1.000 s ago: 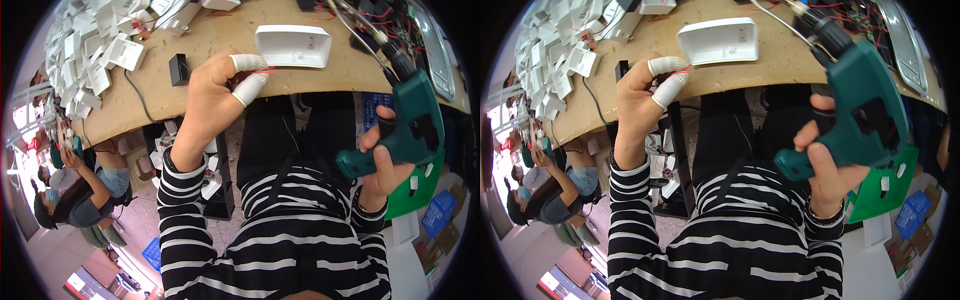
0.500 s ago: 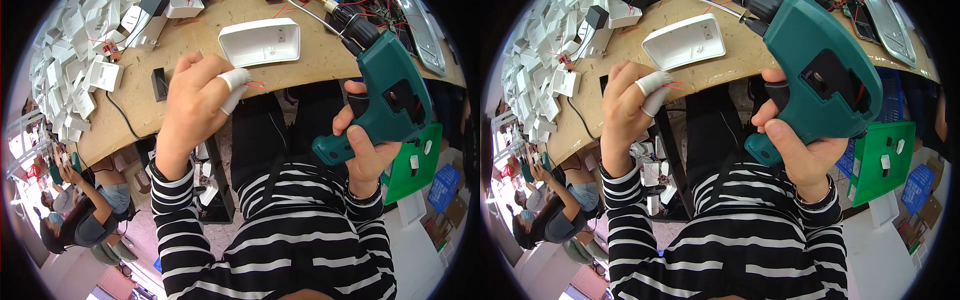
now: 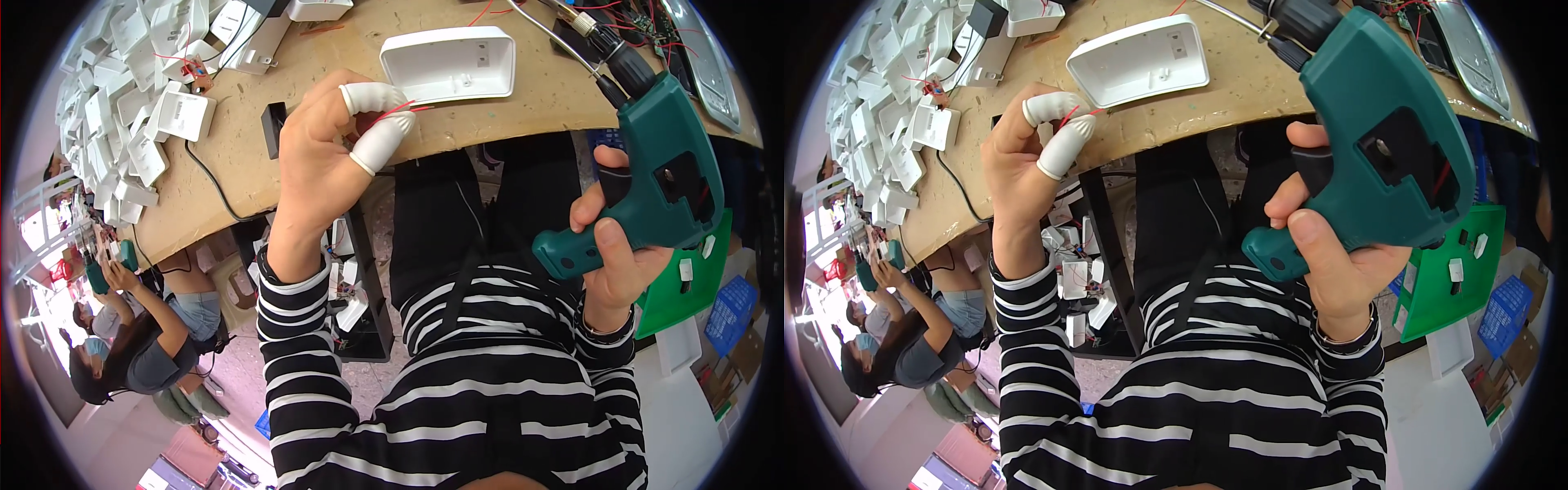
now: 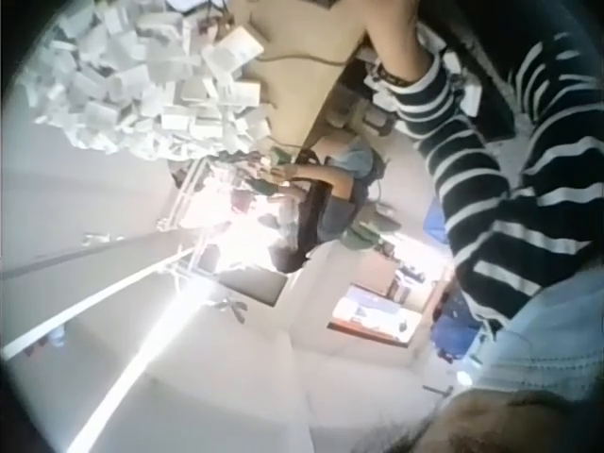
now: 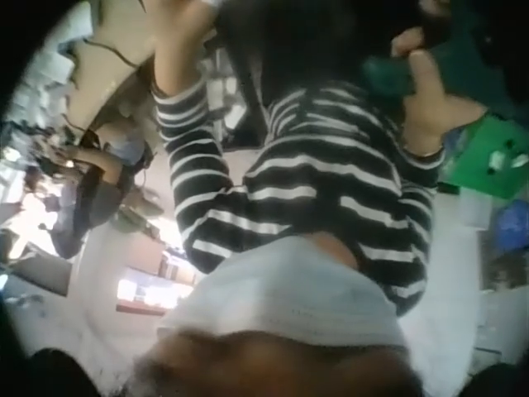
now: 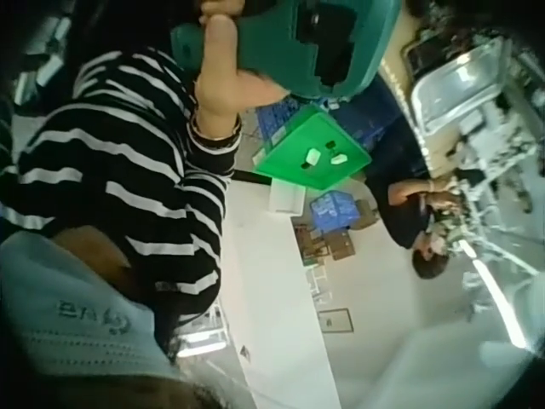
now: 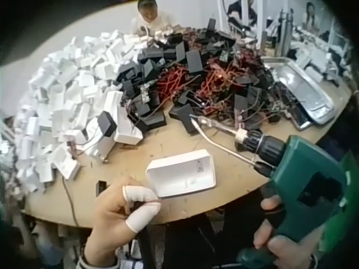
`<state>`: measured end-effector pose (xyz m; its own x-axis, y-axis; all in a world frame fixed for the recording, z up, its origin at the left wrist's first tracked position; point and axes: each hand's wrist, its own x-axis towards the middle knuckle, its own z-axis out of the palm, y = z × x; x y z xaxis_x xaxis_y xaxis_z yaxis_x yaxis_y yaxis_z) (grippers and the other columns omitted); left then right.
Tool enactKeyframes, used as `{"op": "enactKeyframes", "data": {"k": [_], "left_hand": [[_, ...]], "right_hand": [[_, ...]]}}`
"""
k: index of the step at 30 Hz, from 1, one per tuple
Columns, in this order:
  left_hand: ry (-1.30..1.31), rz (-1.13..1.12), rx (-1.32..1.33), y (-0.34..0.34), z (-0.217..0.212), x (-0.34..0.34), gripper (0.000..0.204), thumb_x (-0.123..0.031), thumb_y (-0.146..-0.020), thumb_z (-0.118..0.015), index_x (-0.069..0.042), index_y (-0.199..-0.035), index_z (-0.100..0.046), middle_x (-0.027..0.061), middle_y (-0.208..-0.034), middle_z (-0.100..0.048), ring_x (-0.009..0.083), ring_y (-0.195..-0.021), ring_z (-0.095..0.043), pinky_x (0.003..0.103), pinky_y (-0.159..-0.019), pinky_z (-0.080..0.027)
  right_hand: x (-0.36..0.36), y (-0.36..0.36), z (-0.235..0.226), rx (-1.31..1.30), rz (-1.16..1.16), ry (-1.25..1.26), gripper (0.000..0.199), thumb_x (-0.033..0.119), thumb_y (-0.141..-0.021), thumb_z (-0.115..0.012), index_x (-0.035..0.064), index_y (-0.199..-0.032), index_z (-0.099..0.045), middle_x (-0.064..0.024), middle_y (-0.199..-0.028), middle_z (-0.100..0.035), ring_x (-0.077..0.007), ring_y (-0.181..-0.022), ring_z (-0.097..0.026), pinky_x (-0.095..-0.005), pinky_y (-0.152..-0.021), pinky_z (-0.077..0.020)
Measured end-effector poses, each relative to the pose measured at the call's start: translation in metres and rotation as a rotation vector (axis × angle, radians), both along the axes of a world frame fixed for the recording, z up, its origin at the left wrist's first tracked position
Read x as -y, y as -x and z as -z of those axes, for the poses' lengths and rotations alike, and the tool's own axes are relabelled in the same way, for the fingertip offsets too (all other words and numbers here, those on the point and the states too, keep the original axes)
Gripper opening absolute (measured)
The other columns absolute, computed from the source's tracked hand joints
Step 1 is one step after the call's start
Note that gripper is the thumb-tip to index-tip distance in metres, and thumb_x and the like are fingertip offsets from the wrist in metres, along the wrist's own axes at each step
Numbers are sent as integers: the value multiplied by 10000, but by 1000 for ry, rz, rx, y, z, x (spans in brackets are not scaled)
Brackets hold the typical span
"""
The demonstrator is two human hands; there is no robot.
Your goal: Soldering or welding wires into small plastic housings using a handheld soldering gun at a manual workstation.
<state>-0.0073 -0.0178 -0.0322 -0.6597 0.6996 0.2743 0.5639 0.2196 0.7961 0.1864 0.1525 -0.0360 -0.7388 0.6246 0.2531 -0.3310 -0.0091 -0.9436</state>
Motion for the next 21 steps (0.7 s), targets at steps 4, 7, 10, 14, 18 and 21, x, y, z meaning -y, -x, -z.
{"op": "enactKeyframes", "data": {"k": [4, 7, 10, 14, 18, 21], "left_hand": [[-92, 30, 115, 5, 2, 5, 111, -23, -719, -659, -18, -824, -626, 29, -741, -575, 102, -651, -511, 214, -586, -397], [-95, 5, 172, 7, 0, 12, 98, -7, -730, -648, -12, -825, -623, 23, -759, -576, 96, -687, -515, 211, -615, -406], [-162, -30, 322, 12, -5, 20, 96, 13, -731, -642, -10, -821, -622, 18, -777, -576, 92, -701, -511, 217, -638, -409], [-135, -27, 19, -1, 0, 6, 137, 14, -684, -660, -42, -804, -627, 24, -748, -582, 114, -666, -510, 242, -630, -393], [-81, -22, -433, -5, 10, -22, 180, -26, -622, -684, -88, -784, -636, 22, -731, -577, 160, -619, -491, 290, -685, -322], [-55, -42, -524, -9, 10, -33, 154, -45, -607, -683, -88, -748, -637, 30, -815, -582, 170, -704, -495, 310, -727, -274]], "right_hand": [[2, 1, 0, -58, 13, 9, 554, -36, -720, -570, -73, -1228, -354, -293, -1093, -509, -195, -649, -594, -258, -527, -493], [2, -7, 1, 3, -1, 12, 616, 13, -745, -578, -39, -1285, -287, -307, -1148, -458, -176, -681, -556, -256, -536, -480], [-1, -15, -5, 26, 24, 1, 628, 33, -737, -593, -45, -1280, -288, -307, -1150, -457, -177, -688, -557, -256, -538, -478], [-2, -30, -7, 105, 72, -74, 647, 70, -723, -608, -57, -1270, -288, -292, -1134, -474, -173, -660, -556, -255, -538, -478], [4, -46, -2, 149, 112, -134, 636, 55, -717, -603, -61, -1261, -296, -275, -1109, -495, -180, -643, -566, -254, -542, -481], [9, -60, 4, 170, 56, -136, 645, 29, -711, -609, -61, -1265, -291, -267, -1104, -500, -190, -666, -578, -260, -558, -486]]}}
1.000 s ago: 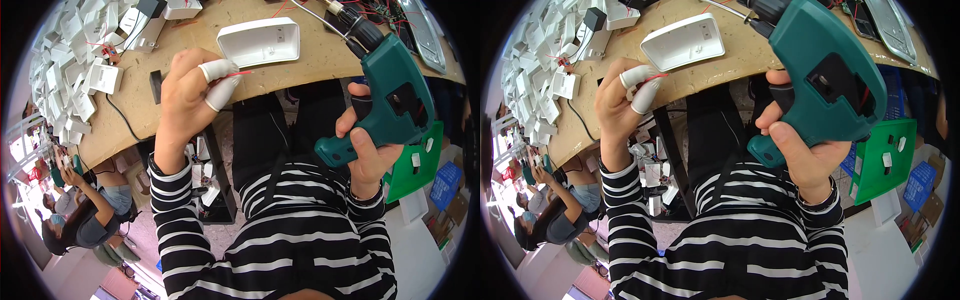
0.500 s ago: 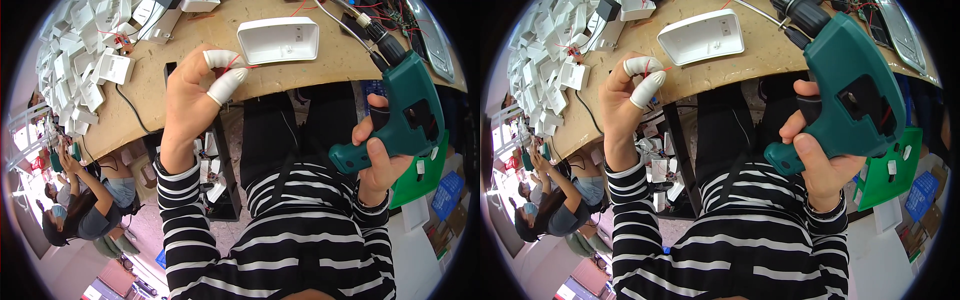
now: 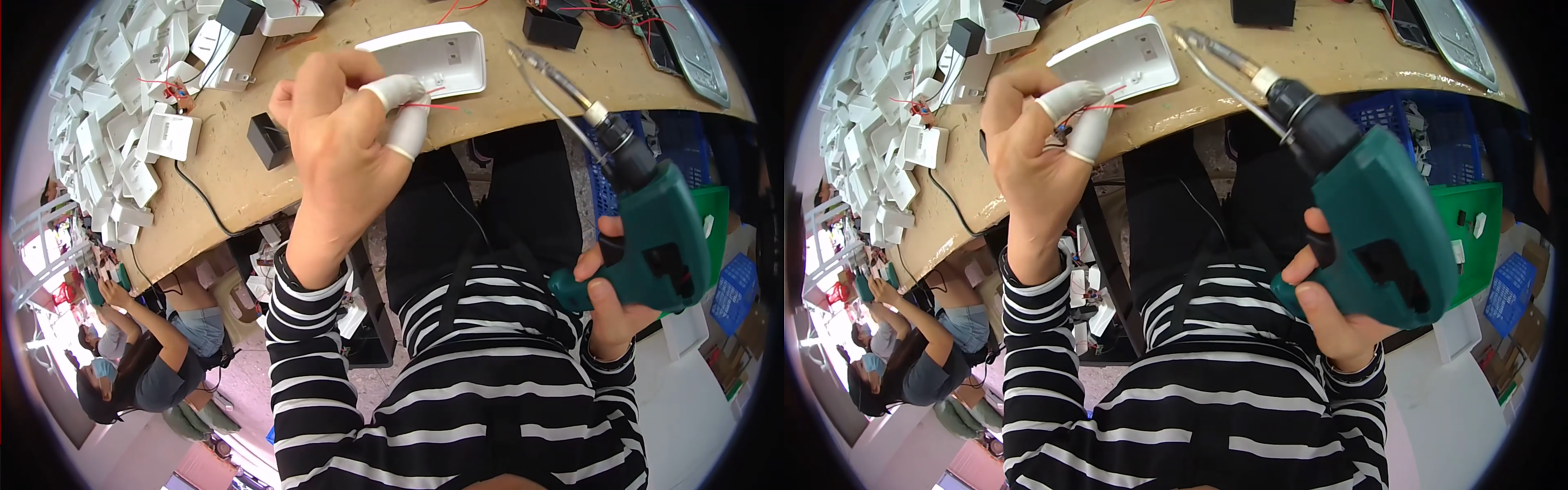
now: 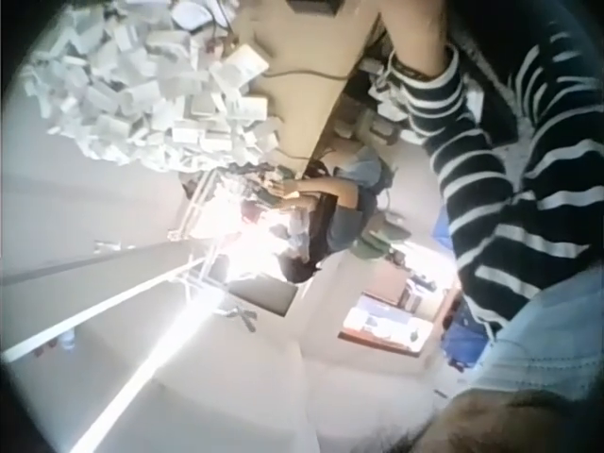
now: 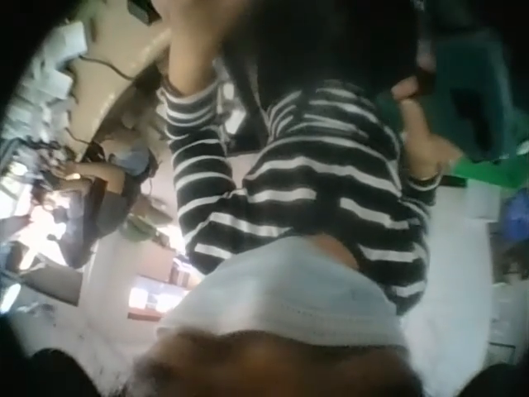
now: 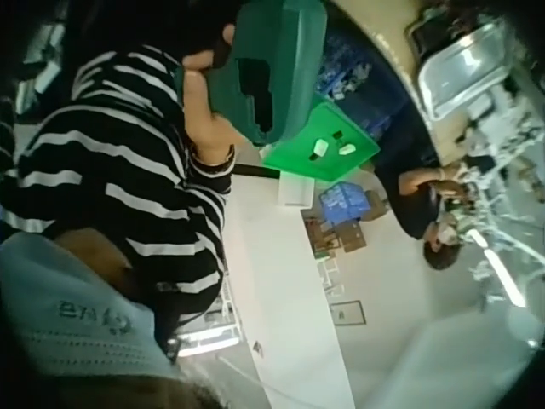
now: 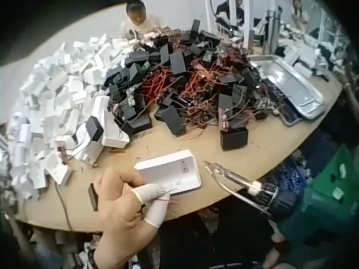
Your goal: Soldering or welding wires into small plastic housings using a handheld soldering gun at a manual workstation.
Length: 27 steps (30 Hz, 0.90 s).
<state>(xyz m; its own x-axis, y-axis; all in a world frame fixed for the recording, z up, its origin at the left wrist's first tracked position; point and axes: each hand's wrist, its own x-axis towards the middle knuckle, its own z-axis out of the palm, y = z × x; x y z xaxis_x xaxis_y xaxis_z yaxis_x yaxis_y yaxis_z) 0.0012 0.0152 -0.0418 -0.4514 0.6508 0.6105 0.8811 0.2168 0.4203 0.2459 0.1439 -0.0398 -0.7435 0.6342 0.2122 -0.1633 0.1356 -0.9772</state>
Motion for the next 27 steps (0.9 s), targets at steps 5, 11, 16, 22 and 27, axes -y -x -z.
{"op": "enactKeyframes", "data": {"k": [5, 11, 16, 22, 27], "left_hand": [[27, -54, 11, 0, -9, -15, 153, -46, -618, -665, -78, -768, -660, 92, -988, -564, 221, -898, -509, 333, -758, -350], [95, -59, 269, -7, -21, -29, 226, -50, -667, -676, 31, -867, -606, 155, -963, -550, 268, -866, -565, 316, -740, -451], [33, -94, 136, -6, -14, -37, 103, 7, -616, -656, 30, -699, -599, 147, -866, -529, 283, -780, -538, 334, -679, -435], [40, -115, 102, -9, -13, -40, 96, -3, -604, -657, 19, -678, -600, 132, -857, -535, 285, -777, -529, 348, -669, -421], [67, -192, -11, -14, -10, -42, 99, -26, -606, -663, 1, -684, -607, 112, -851, -538, 276, -780, -522, 362, -681, -400]], "right_hand": [[3, -15, 9, 41, -238, -64, 613, -52, -716, -582, -73, -1260, -301, -271, -1137, -497, -210, -700, -594, -292, -604, -514], [4, -6, 0, 172, -366, -234, 555, -74, -705, -586, -87, -1215, -366, -269, -1135, -498, -224, -726, -598, -305, -619, -517], [7, -2, 3, 185, -378, -266, 530, -79, -700, -581, -96, -1194, -388, -267, -1134, -498, -231, -731, -601, -309, -627, -516], [6, 1, 4, 196, -368, -280, 555, -85, -704, -580, -99, -1213, -359, -273, -1137, -496, -227, -729, -604, -305, -632, -515], [7, 1, 9, 175, -362, -311, 602, -98, -707, -579, -90, -1246, -310, -287, -1139, -494, -229, -729, -606, -299, -628, -515]]}}
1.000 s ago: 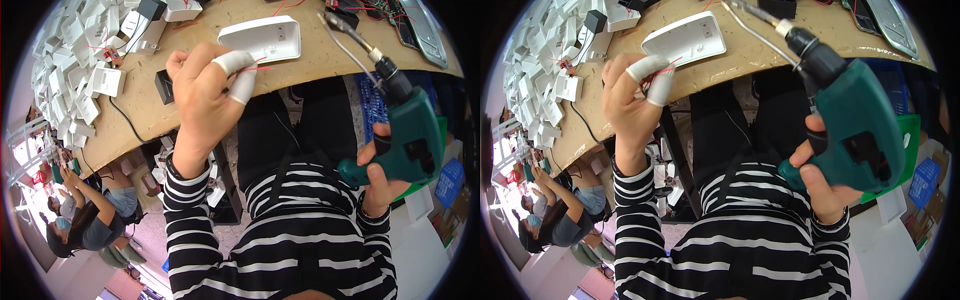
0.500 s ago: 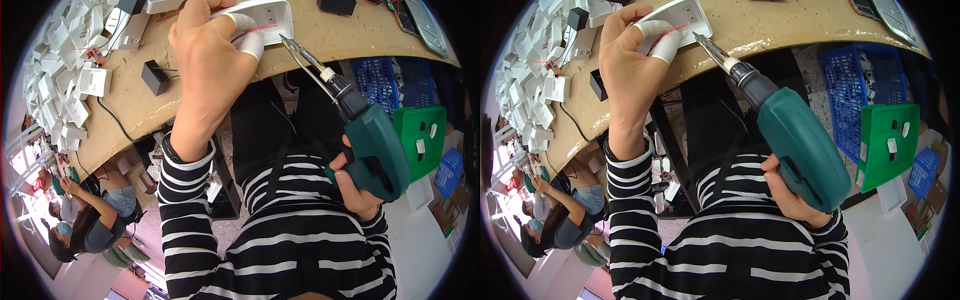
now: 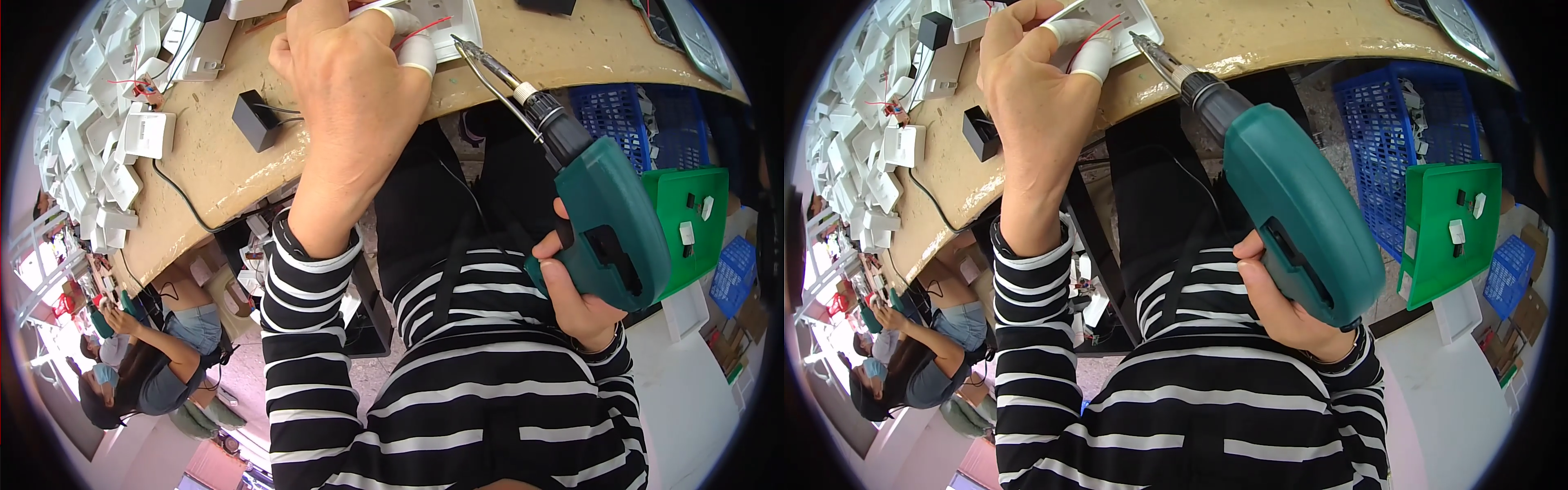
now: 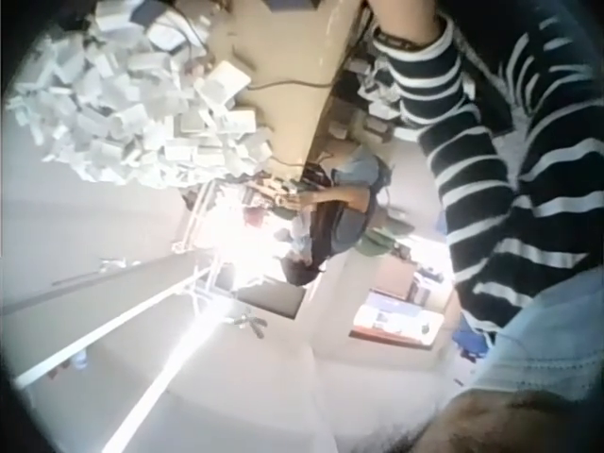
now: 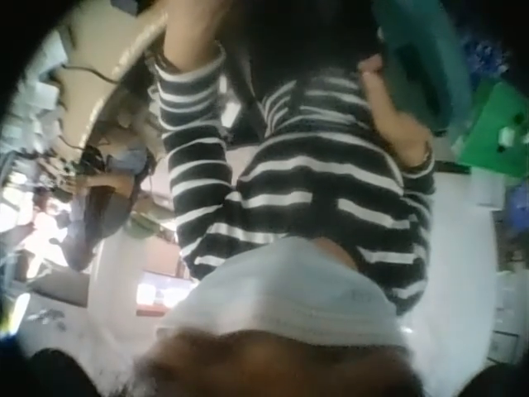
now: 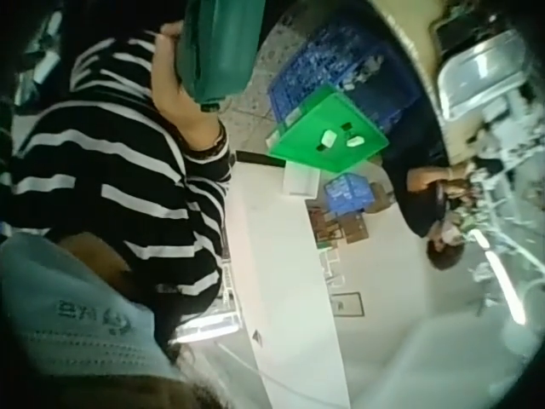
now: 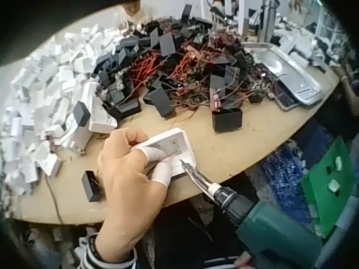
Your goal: Soldering or welding wires into small plastic housings using a handheld soldering gun at a manual workstation.
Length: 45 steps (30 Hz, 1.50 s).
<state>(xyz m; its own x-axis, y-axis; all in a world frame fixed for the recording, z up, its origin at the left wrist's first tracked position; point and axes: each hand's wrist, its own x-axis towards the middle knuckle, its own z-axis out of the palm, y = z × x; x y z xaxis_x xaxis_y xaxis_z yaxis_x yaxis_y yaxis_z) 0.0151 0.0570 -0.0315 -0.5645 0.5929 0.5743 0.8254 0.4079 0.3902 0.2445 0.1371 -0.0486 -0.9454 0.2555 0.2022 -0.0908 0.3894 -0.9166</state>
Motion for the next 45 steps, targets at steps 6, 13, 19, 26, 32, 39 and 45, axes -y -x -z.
{"op": "enactKeyframes", "data": {"k": [6, 13, 19, 26, 32, 39, 45], "left_hand": [[-85, 24, 155, -2, -2, 4, 92, -2, -629, -668, -5, -700, -609, 122, -906, -530, 260, -831, -538, 331, -699, -420], [-282, 378, 324, 18, 8, 41, 177, -4, -636, -661, -21, -812, -664, 164, -1104, -535, 246, -1036, -500, 386, -907, -360], [-330, 617, 436, 24, 0, 42, 165, -43, -668, -673, -18, -831, -664, 151, -1114, -526, 250, -1047, -464, 397, -919, -322], [-104, 51, 250, -5, -8, 5, 101, 2, -634, -663, 13, -726, -624, 147, -933, -565, 263, -843, -556, 313, -722, -439], [-100, 13, 51, -5, 1, -1, 88, 6, -602, -639, 12, -681, -601, 132, -865, -557, 281, -774, -539, 353, -697, -411], [-90, -22, 2, -8, 2, -7, 88, 0, -589, -645, 1, -650, -581, 109, -827, -548, 277, -759, -528, 363, -669, -398], [-23, -81, -53, -11, 1, -9, 97, -21, -595, -652, -12, -657, -578, 94, -834, -536, 265, -795, -509, 365, -711, -363]], "right_hand": [[0, 2, -2, -5, 5, -10, 614, -99, -706, -579, -84, -1254, -302, -289, -1131, -496, -231, -721, -604, -302, -622, -517], [-2, 1, -6, -27, -5, 11, 609, -77, -707, -584, -84, -1250, -308, -286, -1117, -501, -228, -715, -603, -297, -619, -516], [-4, -3, -4, -32, -14, 39, 599, -65, -711, -585, -91, -1242, -310, -280, -1115, -501, -224, -706, -599, -301, -614, -515], [-4, -2, -4, -12, 0, 24, 621, -66, -711, -585, -77, -1260, -296, -275, -1119, -501, -221, -704, -598, -302, -618, -513], [-4, -4, -1, -1, 9, 19, 645, -75, -710, -587, -60, -1278, -281, -285, -1123, -498, -223, -703, -601, -306, -620, -515], [-6, -1, 2, -51, -9, -15, 667, -100, -704, -576, -60, -1290, -261, -301, -1129, -490, -228, -716, -605, -310, -619, -517], [-3, 8, -3, -24, 44, 15, 640, -123, -705, -551, -66, -1280, -275, -291, -1125, -494, -221, -725, -603, -297, -636, -510]]}}
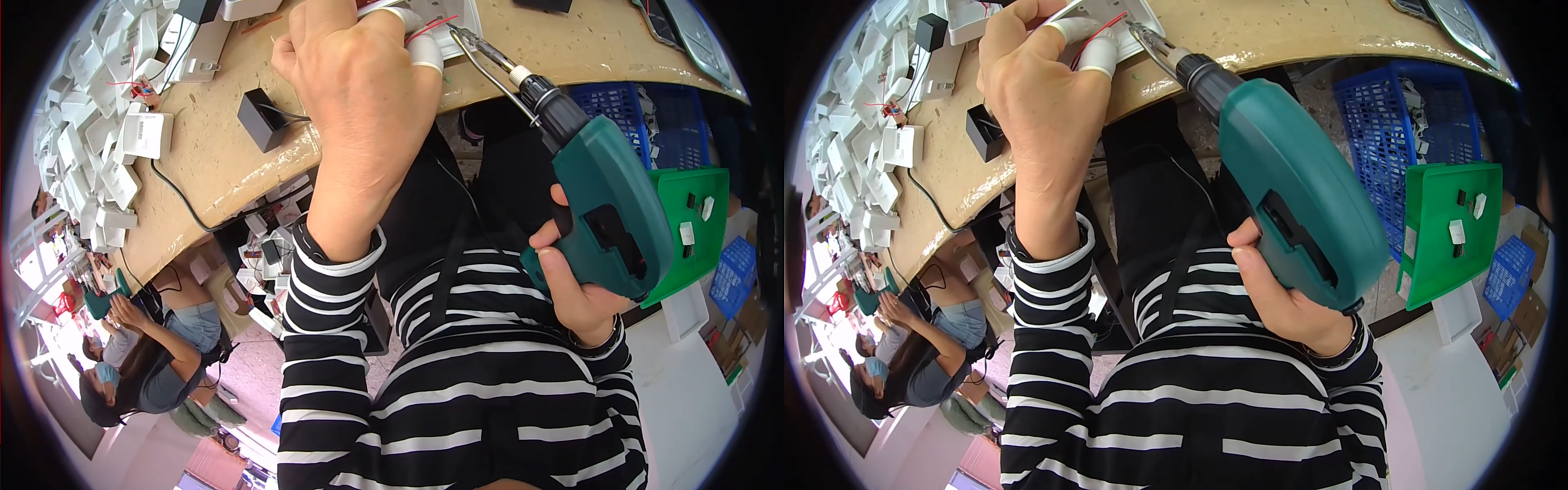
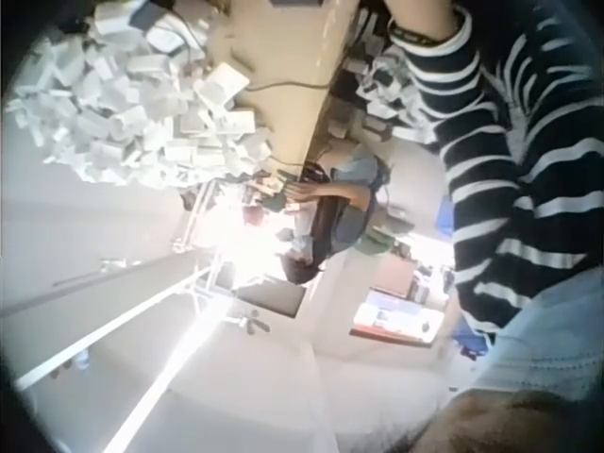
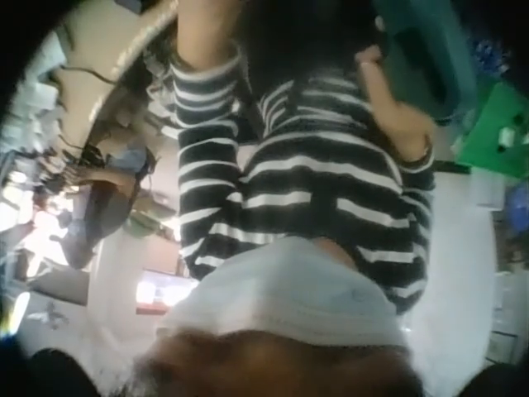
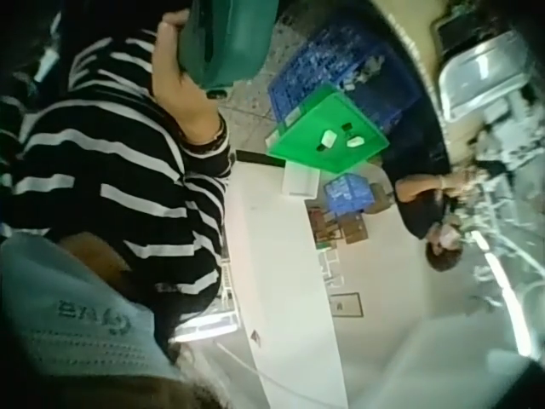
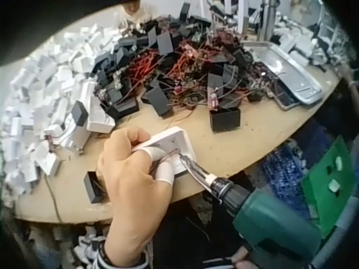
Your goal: Soldering or welding wires into small plastic housings using a handheld soldering gun at a manual workstation.
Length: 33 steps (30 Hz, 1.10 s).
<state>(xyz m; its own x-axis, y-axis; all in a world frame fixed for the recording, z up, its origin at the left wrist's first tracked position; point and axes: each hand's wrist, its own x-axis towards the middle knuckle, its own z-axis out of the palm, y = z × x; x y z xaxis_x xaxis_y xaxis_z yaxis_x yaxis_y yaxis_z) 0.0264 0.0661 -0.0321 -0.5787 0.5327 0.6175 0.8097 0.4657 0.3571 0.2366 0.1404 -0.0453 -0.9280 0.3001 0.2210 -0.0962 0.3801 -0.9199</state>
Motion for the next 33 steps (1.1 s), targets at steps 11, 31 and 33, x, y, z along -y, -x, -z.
{"op": "enactKeyframes", "data": {"k": [11, 31, 33], "left_hand": [[-11, -14, 12, -3, -3, -4, 93, -41, -601, -660, -17, -667, -599, 85, -822, -526, 265, -794, -507, 367, -696, -363], [-36, 32, -1, 1, 0, -3, 100, 11, -591, -634, 26, -652, -557, 117, -814, -523, 282, -769, -502, 359, -658, -389], [-38, 37, -4, 1, 1, -3, 99, 10, -591, -634, 26, -652, -557, 115, -815, -523, 282, -771, -502, 359, -657, -389]], "right_hand": [[4, 5, 9, -73, 81, 72, 575, -118, -726, -549, -77, -1250, -315, -278, -1135, -499, -213, -743, -598, -293, -648, -504], [9, 8, 2, -40, 185, 172, 374, -89, -735, -569, -68, -1094, -463, -185, -1001, -536, -176, -696, -577, -273, -605, -491], [9, 7, 2, -28, 167, 208, 337, -89, -735, -568, -66, -1059, -478, -165, -964, -532, -173, -697, -574, -278, -609, -493]]}}
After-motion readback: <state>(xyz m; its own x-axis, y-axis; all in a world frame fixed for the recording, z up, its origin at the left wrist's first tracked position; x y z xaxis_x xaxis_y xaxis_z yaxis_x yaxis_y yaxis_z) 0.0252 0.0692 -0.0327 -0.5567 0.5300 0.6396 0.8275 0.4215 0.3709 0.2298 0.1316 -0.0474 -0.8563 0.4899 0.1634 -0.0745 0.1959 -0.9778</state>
